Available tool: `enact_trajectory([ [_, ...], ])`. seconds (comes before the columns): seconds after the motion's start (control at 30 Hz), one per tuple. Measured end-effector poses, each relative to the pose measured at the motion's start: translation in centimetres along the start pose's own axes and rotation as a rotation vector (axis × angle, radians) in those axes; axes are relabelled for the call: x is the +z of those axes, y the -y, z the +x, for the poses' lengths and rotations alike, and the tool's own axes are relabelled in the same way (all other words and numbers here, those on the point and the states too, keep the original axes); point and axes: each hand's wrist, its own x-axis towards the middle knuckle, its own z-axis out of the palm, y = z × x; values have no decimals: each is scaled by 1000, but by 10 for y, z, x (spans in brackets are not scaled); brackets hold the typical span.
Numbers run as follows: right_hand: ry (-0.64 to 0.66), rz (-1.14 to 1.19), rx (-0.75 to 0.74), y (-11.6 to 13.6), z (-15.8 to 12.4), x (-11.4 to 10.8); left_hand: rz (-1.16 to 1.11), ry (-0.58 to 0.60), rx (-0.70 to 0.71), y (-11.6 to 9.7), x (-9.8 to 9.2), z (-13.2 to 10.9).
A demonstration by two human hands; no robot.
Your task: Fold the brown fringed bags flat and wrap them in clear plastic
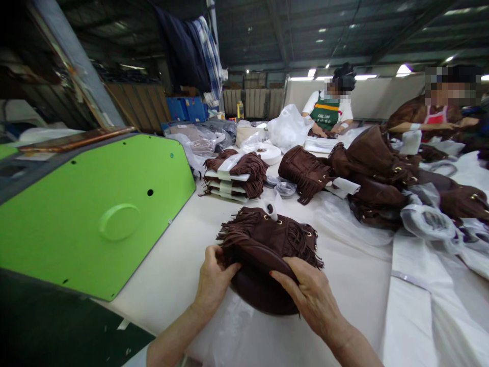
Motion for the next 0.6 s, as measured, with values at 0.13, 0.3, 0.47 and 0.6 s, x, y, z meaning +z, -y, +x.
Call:
enact_trajectory([
  [0.13, 132, 109, 173, 1, 10, -13, -202, 15, 65, 7, 2, 9],
  [0.3, 194, 215, 272, -2, 18, -19, -645, 100, -100, 5, 2, 21],
  [0.47, 192, 245, 307, -5, 21, -17, -858, 219, -294, -1, -4, 30],
  [0.6, 159, 199, 312, -5, 23, -14, -894, 279, -395, 0, -7, 31],
])
